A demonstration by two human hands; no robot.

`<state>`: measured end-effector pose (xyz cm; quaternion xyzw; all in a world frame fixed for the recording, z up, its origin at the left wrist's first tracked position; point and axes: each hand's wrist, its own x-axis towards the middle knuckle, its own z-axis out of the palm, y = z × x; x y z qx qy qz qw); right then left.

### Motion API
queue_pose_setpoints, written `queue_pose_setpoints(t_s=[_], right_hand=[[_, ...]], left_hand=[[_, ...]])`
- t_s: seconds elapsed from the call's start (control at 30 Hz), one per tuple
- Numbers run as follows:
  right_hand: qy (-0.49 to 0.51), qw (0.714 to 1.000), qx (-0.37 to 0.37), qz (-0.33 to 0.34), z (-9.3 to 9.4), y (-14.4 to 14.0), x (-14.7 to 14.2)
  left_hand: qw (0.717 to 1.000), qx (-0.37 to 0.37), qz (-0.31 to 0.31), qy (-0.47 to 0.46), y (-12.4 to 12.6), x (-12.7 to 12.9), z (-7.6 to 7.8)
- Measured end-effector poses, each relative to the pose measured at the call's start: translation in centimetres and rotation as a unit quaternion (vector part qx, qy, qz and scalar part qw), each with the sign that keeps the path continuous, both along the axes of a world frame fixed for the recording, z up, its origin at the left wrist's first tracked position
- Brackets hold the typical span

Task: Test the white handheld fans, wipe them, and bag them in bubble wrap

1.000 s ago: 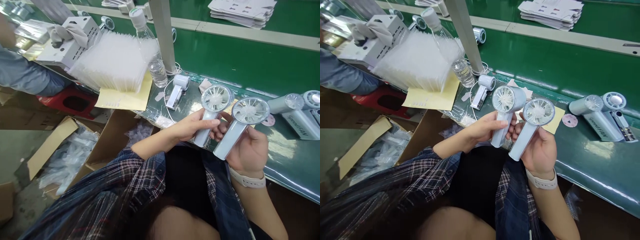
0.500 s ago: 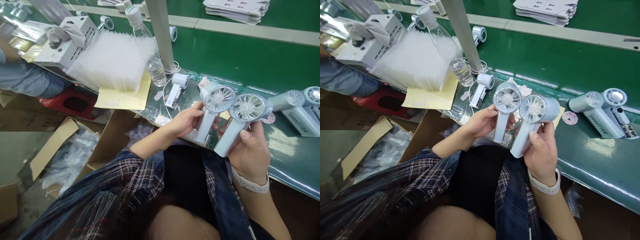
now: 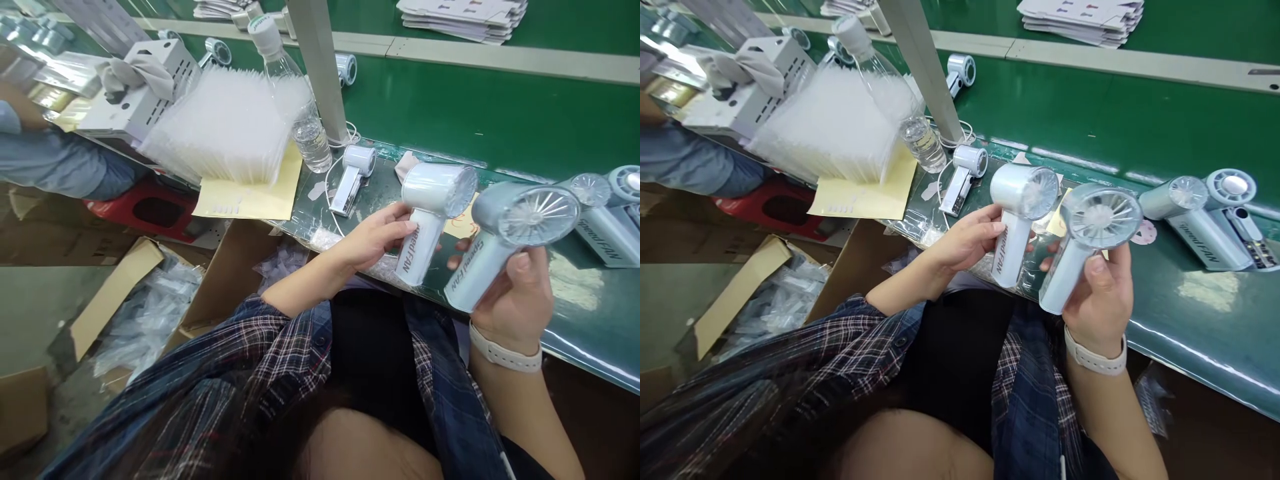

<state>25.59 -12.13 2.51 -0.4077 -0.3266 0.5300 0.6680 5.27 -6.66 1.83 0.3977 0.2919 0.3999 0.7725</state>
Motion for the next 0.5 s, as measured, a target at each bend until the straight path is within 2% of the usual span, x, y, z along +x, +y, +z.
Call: queue_pose_setpoints(t_s=[0.1, 0.3, 0.5], right_hand=[[0.034, 0.999, -0.004, -0.006, 0.0, 0.2, -0.1], [0.016, 0.998, -0.056, -0.001, -0.7, 0.5, -0.2], [0.023, 0.997, -0.071, -0.026, -1.4, 1.2, -0.3]], left_hand=[[1.0, 0.021, 0.017, 0.016, 0.1, 0.1, -0.1], [0.999, 0.018, 0.018, 0.048, 0.2, 0.1, -0.2], [0.997, 0.042, 0.022, 0.06, 0.3, 0.2, 0.2]])
